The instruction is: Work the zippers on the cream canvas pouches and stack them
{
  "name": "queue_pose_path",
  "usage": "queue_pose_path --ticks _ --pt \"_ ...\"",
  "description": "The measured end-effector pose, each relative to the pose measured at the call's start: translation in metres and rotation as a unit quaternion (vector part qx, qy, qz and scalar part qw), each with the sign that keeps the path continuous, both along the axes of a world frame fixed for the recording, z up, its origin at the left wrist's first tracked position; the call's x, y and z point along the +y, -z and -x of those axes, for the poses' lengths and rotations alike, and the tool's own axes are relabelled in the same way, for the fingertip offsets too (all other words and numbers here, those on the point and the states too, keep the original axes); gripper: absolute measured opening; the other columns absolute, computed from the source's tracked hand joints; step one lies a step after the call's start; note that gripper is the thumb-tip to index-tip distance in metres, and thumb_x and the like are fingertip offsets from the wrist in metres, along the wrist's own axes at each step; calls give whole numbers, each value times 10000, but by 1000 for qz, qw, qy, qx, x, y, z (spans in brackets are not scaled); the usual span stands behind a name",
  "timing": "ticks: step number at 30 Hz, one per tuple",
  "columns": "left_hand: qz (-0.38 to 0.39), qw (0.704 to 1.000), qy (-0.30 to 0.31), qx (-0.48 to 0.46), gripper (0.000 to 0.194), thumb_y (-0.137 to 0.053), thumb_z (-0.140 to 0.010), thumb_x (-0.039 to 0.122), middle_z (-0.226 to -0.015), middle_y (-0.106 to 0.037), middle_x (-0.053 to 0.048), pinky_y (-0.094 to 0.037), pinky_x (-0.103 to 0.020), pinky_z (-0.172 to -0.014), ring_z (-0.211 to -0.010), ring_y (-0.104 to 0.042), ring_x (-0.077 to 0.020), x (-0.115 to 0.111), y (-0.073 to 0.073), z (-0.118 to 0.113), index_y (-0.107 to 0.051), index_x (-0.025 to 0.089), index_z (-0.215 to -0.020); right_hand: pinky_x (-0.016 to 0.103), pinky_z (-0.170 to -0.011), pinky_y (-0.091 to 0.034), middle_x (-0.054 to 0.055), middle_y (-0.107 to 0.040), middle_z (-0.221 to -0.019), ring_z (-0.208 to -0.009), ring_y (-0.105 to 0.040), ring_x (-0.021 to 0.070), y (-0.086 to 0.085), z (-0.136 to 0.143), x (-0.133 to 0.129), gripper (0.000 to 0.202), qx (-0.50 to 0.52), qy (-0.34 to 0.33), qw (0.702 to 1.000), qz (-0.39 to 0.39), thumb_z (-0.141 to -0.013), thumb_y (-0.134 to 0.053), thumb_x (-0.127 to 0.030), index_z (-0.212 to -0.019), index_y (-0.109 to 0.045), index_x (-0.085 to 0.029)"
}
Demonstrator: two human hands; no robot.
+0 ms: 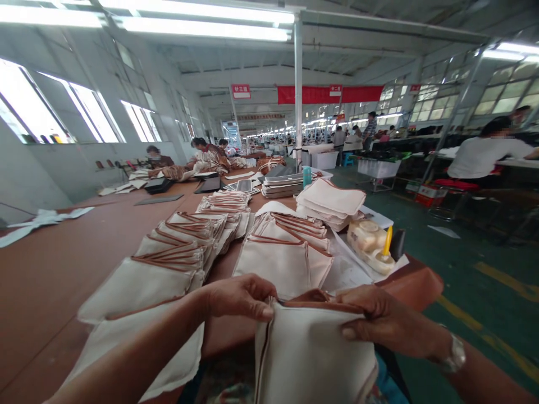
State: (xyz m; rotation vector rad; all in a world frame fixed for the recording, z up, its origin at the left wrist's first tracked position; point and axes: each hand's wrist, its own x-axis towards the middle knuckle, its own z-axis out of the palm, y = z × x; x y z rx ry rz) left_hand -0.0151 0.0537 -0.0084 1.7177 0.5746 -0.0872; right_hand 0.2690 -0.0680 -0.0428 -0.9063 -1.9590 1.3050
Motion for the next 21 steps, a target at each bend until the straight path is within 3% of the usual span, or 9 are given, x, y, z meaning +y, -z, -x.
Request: queue_pose_path --ticks 4,7,10,14,17,21 --pt "-2 1000 -14 -21 513 -809 -656 527 -722 -519 20 -321 -189 -573 -643 -415 -107 -18 10 -12 -655 123 -931 266 -696 -456 27 -643 -824 -787 -586 195 14 -6 4 238 -83 44 996 -1 -852 -671 -380 -907 -703 -150" --pt "-20 1000 -1 -24 478 -832 -628 495 -706 -489 38 -298 -177 -547 -643 -395 -101 -38 8 -32 -671 125 -886 290 -796 -464 63 -649 -1033 -939 -588 220 3 9 2 312 -38 42 998 13 -864 -666 -384 -1088 -637 -169" --pt "-34 998 1 -50 462 -832 -618 503 -712 -464 46 -284 -173 -544 -657 -375 -100 -48 6 -42 -666 134 -841 280 -760 -451 54 -624 -1008 -888 -566 189 -5 26 -1 298 1 33 999 23 -940 -564 -389 -1122 -574 -154" --pt "-29 999 11 -25 473 -821 -628 510 -676 -438 48 -240 -187 -499 -614 -337 -92 -45 8 -39 -670 124 -856 231 -632 -381 -14 -513 -807 -721 -455 132 12 41 -1 280 28 47 998 23 -934 -566 -433 -932 -540 -154" --pt "-39 999 1 -16 446 -773 -697 504 -653 -434 46 -235 -193 -493 -598 -337 -91 -40 10 -35 -671 105 -868 237 -654 -383 -11 -495 -806 -739 -445 138 28 48 -1 270 8 93 996 -1 -976 -491 -409 -841 -499 -175" --pt "-42 999 -9 3 375 -721 -749 457 -623 -429 47 -228 -201 -492 -577 -325 -87 -33 13 -35 -684 97 -847 275 -720 -405 17 -537 -841 -786 -497 166 33 54 -6 234 -53 145 986 -56 -1015 -377 -328 -878 -503 -186"
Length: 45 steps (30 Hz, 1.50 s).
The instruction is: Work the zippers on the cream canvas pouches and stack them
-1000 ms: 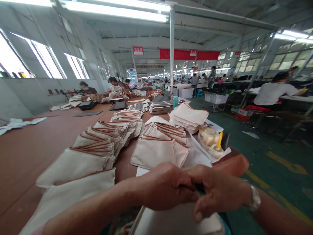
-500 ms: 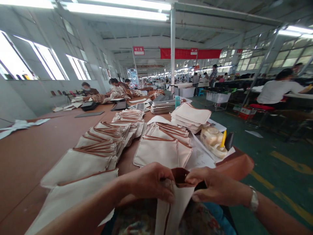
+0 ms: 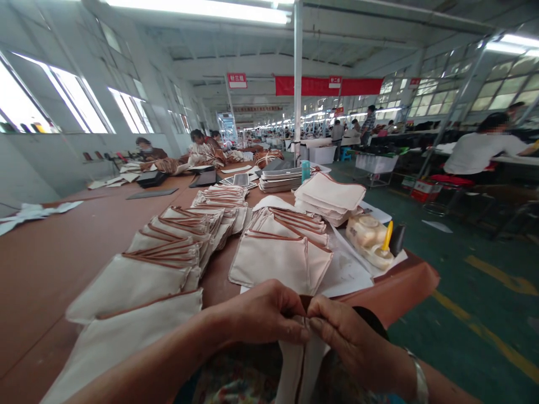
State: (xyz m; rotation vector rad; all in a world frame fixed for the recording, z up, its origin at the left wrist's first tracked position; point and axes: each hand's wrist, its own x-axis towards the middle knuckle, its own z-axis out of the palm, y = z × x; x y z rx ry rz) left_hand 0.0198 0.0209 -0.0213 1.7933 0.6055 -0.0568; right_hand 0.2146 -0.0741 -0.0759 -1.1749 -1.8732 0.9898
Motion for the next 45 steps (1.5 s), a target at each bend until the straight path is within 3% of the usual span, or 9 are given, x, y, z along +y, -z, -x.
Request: queue_pose_path --ticks 7,11,15,20,23,29,34,39,45 --pt "3 998 -64 9 235 -654 -715 333 -633 -492 36 -269 -208 -522 -589 -375 -98 4 5 -11 -688 112 -788 294 -708 -362 21 -529 -811 -782 -480 181 3 1 5 214 -32 78 995 -47 -987 -368 -278 -838 -490 -187" --pt "11 997 -77 -8 135 -591 -695 255 -598 -425 50 -224 -227 -505 -564 -318 -92 0 8 -18 -619 124 -716 261 -624 -312 -19 -431 -712 -684 -391 147 4 -8 18 267 101 44 992 58 -961 -440 -346 -759 -482 -176" --pt "45 994 -90 -52 188 -613 -723 316 -626 -428 50 -226 -224 -523 -578 -318 -91 -3 16 -22 -572 133 -725 235 -530 -256 -46 -350 -652 -590 -300 112 3 -16 25 329 166 -3 978 127 -939 -467 -433 -736 -465 -174" --pt "136 979 -113 -97 303 -726 -673 383 -639 -438 45 -230 -217 -529 -581 -330 -92 -4 25 -22 -556 141 -741 222 -540 -251 -34 -424 -674 -600 -330 96 5 -15 20 255 255 -7 950 177 -847 -628 -338 -730 -509 -145" --pt "144 978 -104 -111 346 -741 -678 425 -655 -446 38 -225 -216 -531 -588 -332 -91 -6 25 -22 -563 139 -758 221 -528 -237 -37 -428 -668 -577 -320 88 8 -13 17 216 314 -14 927 202 -838 -625 -297 -730 -523 -140" --pt "47 984 -156 -77 357 -766 -679 415 -606 -437 47 -186 -229 -503 -565 -309 -85 -13 25 -26 -543 137 -696 235 -541 -232 -33 -417 -667 -591 -301 98 5 -11 16 189 292 -5 938 186 -884 -565 -283 -764 -538 -139" --pt "110 969 -194 -105 172 -647 -688 270 -591 -452 32 -225 -230 -519 -551 -321 -89 -16 29 -24 -610 104 -716 236 -548 -243 -31 -397 -691 -612 -299 104 -1 -13 14 236 261 -26 950 167 -917 -551 -331 -776 -533 -142" --pt "-7 982 -172 -73 158 -583 -730 256 -598 -436 42 -231 -218 -489 -550 -310 -88 -18 27 -23 -626 105 -753 226 -522 -227 -48 -362 -665 -583 -270 97 2 -17 12 280 264 -29 948 177 -936 -539 -380 -769 -498 -159" --pt "-199 968 -139 -60 164 -518 -736 164 -619 -537 33 -284 -181 -494 -568 -400 -88 -22 23 -24 -672 109 -747 237 -605 -319 -18 -471 -750 -678 -373 124 -2 -17 13 250 149 7 985 90 -867 -646 -370 -826 -535 -151"
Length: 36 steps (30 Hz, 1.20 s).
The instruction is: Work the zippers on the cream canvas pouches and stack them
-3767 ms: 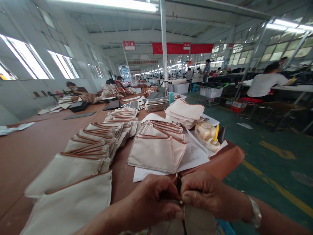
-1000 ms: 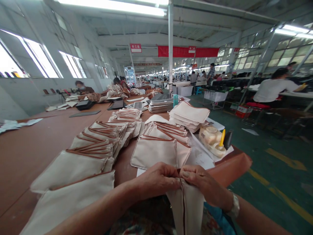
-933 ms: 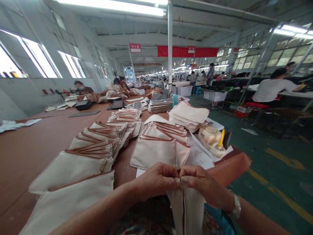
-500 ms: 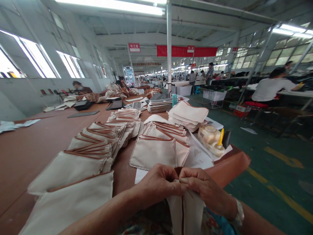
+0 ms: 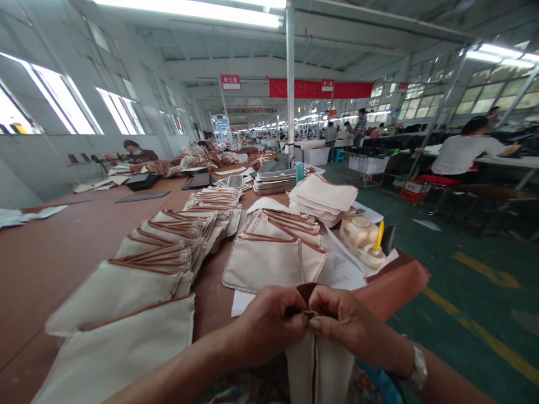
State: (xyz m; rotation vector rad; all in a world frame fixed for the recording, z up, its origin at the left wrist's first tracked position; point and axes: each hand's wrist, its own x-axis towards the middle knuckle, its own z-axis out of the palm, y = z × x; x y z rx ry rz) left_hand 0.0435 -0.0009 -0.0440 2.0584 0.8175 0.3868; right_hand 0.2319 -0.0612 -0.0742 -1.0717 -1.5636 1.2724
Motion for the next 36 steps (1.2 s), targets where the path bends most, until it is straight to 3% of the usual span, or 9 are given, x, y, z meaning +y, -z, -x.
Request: queue_pose_path --ticks 3,7,9,13,19,24,27,32,36 --pt "-74 997 4 17 159 -528 -725 143 -634 -573 28 -283 -179 -506 -584 -432 -91 0 7 1 -683 116 -747 241 -598 -336 -7 -515 -738 -677 -415 132 1 1 -3 186 -42 31 999 3 -863 -629 -309 -814 -556 -145" --pt "-78 996 5 32 152 -523 -766 175 -624 -543 27 -265 -191 -505 -578 -412 -91 -2 16 3 -658 113 -736 247 -614 -367 -3 -538 -737 -690 -458 142 3 4 -9 128 -40 71 997 1 -858 -611 -259 -797 -571 -154" --pt "-40 999 2 23 161 -517 -777 195 -622 -519 28 -273 -191 -507 -580 -397 -93 -4 14 4 -648 111 -737 260 -651 -392 9 -556 -761 -721 -487 157 3 6 -13 116 -31 80 996 -23 -858 -604 -247 -784 -580 -162" --pt "129 991 16 -14 208 -520 -795 284 -623 -438 31 -267 -201 -495 -578 -350 -103 -7 -2 7 -638 113 -798 275 -706 -434 36 -616 -830 -771 -546 179 2 7 -21 95 -30 59 993 -95 -907 -564 -251 -852 -606 -185" --pt "263 962 53 -49 484 -505 -876 566 -622 -389 25 -232 -220 -492 -559 -289 -97 -7 -12 8 -611 111 -750 237 -665 -433 11 -599 -797 -718 -555 147 2 3 -26 101 -66 41 974 -214 -944 -502 -181 -887 -577 -218" --pt "267 962 64 -4 440 -646 -792 533 -624 -407 34 -221 -204 -488 -550 -272 -79 -6 -5 7 -663 93 -802 236 -647 -394 -6 -567 -777 -691 -512 137 3 -2 -31 108 -112 31 959 -258 -923 -501 -133 -910 -546 -230" --pt "248 965 81 16 293 -622 -803 384 -641 -456 29 -229 -192 -480 -551 -308 -76 -6 -5 7 -678 98 -828 255 -648 -388 10 -560 -802 -705 -490 153 0 -4 -37 44 -100 16 971 -215 -909 -548 -218 -877 -518 -216" --pt "205 975 78 32 167 -565 -772 255 -638 -456 39 -248 -184 -467 -555 -334 -78 -8 -9 6 -653 114 -787 243 -579 -335 -12 -458 -732 -649 -384 138 -5 -9 -33 338 2 17 1000 -4 -977 -421 -478 -863 -535 -181" --pt "184 977 101 26 150 -532 -789 237 -621 -403 49 -209 -186 -451 -546 -299 -70 -11 -16 5 -619 121 -749 235 -555 -283 -23 -390 -690 -639 -332 121 -12 -11 -25 453 -41 -52 998 22 -974 -431 -520 -702 -501 -164"
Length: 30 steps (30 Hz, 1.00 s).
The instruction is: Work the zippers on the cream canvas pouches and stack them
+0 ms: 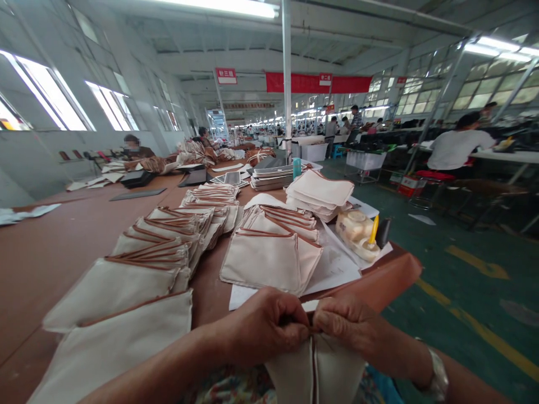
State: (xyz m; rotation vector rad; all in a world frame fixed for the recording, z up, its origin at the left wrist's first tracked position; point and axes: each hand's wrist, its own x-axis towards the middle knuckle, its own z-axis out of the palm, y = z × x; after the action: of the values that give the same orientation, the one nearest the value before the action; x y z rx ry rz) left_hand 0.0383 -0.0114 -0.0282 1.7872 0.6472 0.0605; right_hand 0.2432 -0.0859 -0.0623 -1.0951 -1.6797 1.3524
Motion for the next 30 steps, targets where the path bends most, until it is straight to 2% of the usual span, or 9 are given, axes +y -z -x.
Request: queue_pose_path --ticks 8,12,16,19,21,23,25,28,30 --pt "63 998 -18 -19 195 -596 -797 289 -636 -476 36 -260 -179 -458 -530 -337 -67 1 -2 5 -636 101 -834 228 -580 -301 -6 -463 -738 -664 -376 122 0 -4 -4 358 54 -31 998 -7 -918 -567 -483 -830 -597 -137" --pt "-11 999 9 -31 153 -527 -831 241 -626 -386 52 -221 -188 -468 -561 -292 -72 -3 -2 -1 -580 120 -753 235 -592 -310 -5 -452 -761 -670 -359 125 -10 -2 2 386 58 -47 997 33 -966 -478 -491 -906 -618 -136" --pt "-106 994 -2 -17 125 -555 -817 226 -643 -425 54 -246 -186 -481 -587 -321 -78 -1 -5 -1 -556 134 -733 248 -669 -363 11 -501 -803 -739 -427 149 -23 4 8 391 14 -85 996 -22 -965 -477 -489 -873 -623 -138" --pt "-41 999 1 -26 196 -684 -722 206 -692 -454 67 -278 -172 -489 -604 -352 -79 5 -10 8 -551 150 -855 220 -545 -293 -18 -437 -687 -634 -370 117 -17 2 9 432 0 -54 998 -21 -928 -525 -524 -733 -579 -142" --pt "-30 998 -9 -48 280 -703 -693 161 -729 -462 67 -302 -168 -511 -627 -368 -83 8 -11 14 -545 160 -924 220 -514 -249 -29 -414 -654 -595 -332 102 -8 -1 9 433 11 -30 999 -7 -907 -560 -529 -728 -591 -135" --pt "-91 993 -35 -63 225 -667 -731 135 -730 -479 59 -321 -174 -525 -628 -387 -87 8 -10 18 -553 163 -922 221 -520 -245 -24 -438 -665 -593 -335 97 -1 -4 8 417 35 -16 999 10 -899 -584 -516 -785 -637 -117" --pt "-192 977 -43 -84 116 -624 -777 118 -756 -524 33 -357 -182 -563 -644 -444 -92 5 -7 19 -577 161 -875 221 -541 -266 -7 -486 -697 -617 -367 101 3 -5 6 409 54 -3 998 25 -891 -606 -502 -840 -673 -102" --pt "-361 926 -1 -111 94 -556 -841 113 -891 -596 -26 -404 -210 -668 -748 -545 -116 0 -3 18 -629 159 -877 223 -574 -306 21 -551 -738 -661 -421 118 3 0 5 411 71 20 996 50 -876 -632 -495 -882 -709 -91" --pt "-460 884 34 -76 148 -503 -885 129 -895 -613 -37 -404 -245 -683 -762 -565 -139 -3 -2 17 -646 169 -897 221 -583 -322 33 -580 -754 -668 -439 120 4 4 4 410 86 29 993 74 -867 -650 -487 -897 -727 -86"
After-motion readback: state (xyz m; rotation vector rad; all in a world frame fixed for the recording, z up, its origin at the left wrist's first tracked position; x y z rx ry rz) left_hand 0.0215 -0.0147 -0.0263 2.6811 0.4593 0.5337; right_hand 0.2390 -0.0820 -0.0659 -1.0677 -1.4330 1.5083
